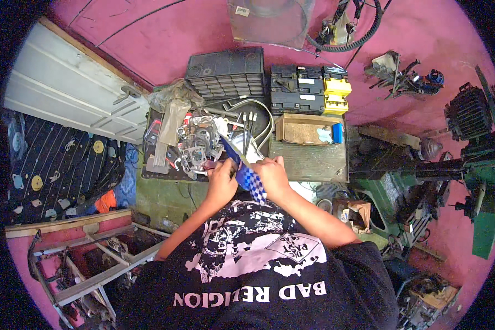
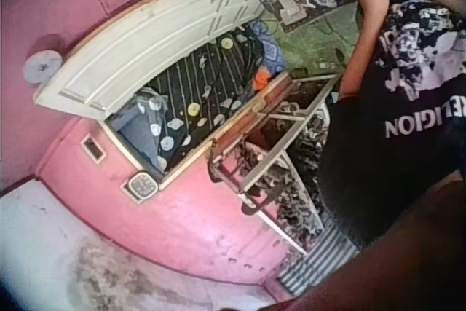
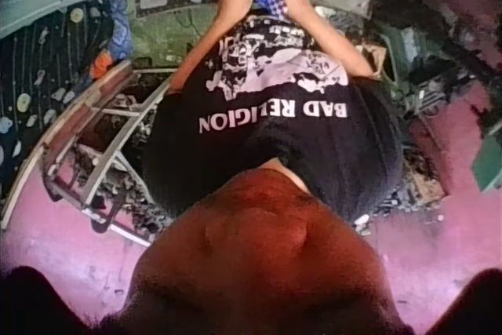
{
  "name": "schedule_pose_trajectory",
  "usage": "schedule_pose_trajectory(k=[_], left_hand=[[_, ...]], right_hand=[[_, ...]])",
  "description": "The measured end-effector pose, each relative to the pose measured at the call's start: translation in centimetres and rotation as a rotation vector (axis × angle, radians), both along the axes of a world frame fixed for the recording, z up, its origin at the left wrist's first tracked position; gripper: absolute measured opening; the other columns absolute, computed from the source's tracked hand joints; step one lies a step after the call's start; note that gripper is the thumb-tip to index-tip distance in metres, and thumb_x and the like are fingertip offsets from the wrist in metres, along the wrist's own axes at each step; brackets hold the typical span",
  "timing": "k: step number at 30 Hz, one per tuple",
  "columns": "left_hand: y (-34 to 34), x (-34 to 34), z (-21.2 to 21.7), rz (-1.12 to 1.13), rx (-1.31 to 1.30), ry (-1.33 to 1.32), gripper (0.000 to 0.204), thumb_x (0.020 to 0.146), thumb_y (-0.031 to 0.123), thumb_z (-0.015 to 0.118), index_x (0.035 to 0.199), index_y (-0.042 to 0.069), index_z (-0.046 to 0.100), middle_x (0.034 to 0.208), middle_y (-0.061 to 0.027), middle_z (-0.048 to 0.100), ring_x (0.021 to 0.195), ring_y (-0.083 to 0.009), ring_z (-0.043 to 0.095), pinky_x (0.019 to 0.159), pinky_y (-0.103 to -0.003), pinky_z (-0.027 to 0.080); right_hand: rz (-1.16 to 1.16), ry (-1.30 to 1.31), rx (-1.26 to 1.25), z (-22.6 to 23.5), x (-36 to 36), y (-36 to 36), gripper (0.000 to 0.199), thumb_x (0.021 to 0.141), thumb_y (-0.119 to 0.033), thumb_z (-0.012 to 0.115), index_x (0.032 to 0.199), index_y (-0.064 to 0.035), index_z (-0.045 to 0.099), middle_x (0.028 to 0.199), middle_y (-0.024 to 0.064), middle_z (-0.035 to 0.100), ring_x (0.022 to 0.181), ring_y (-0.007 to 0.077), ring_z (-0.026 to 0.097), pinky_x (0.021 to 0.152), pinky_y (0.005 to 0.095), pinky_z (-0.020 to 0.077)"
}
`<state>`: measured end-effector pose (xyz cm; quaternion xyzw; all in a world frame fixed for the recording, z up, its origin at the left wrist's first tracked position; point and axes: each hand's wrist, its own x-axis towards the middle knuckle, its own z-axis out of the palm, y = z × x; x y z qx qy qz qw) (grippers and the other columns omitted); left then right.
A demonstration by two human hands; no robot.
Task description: The person organizes a cluttered workbench by moving a face shield aside, then handling a blue checkered package and a long plastic-wrapped item. They wipe the wrapped item with a cloth and place it on a wooden board. Finally, they pick up and inspect several metal gaskets, placing them on the wall.
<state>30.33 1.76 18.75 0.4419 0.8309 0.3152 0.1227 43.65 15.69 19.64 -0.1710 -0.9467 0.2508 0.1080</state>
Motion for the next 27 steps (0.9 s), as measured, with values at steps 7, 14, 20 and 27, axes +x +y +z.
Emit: schedule_pose_trajectory(k=[7,14,20,27], left_hand=[[-0.5,0.0,1.7,-0.008,-0.064,0.099,0.019,0.079,0.019,0.074,0.077,0.008,0.058,0.072,-0.0079,0.062,0.080,-0.0307,0.061,0.077,-0.046,0.038],[-0.2,0.7,1.8,-0.022,0.026,0.034,0.023,0.071,0.016,0.076,0.070,0.008,0.055,0.068,-0.0059,0.060,0.075,-0.0300,0.060,0.073,-0.045,0.036],[-0.5,1.1,1.3,0.012,0.030,0.050,0.027,0.069,0.018,0.079,0.063,0.009,0.054,0.060,-0.0054,0.056,0.069,-0.0289,0.059,0.071,-0.044,0.036],[-1.1,0.7,4.9,-0.103,0.065,0.186,0.066,0.060,0.039,0.089,0.114,0.015,0.061,0.122,-0.0108,0.055,0.111,-0.0327,0.049,0.097,-0.051,0.034]], right_hand=[[-0.250,-0.031,0.129,0.7,0.3,1.0,0.018,0.078,-0.027,0.063,0.070,-0.0110,0.067,0.077,0.0088,0.070,0.080,0.0262,0.065,0.079,0.0435,0.0373],[-0.206,-0.031,0.178,-1.3,0.6,0.3,0.015,0.074,-0.032,0.064,0.070,-0.0170,0.065,0.075,0.0056,0.070,0.080,0.0231,0.065,0.079,0.0421,0.0359],[-0.267,-0.182,0.143,-2.3,0.8,1.3,0.017,0.075,-0.033,0.065,0.067,-0.0186,0.062,0.072,0.0042,0.069,0.077,0.0246,0.067,0.077,0.0428,0.0355],[-0.156,-0.037,0.015,-1.7,1.4,1.1,0.014,0.076,-0.030,0.066,0.075,-0.0164,0.063,0.079,0.0053,0.068,0.095,0.0276,0.065,0.077,0.0460,0.0364]])
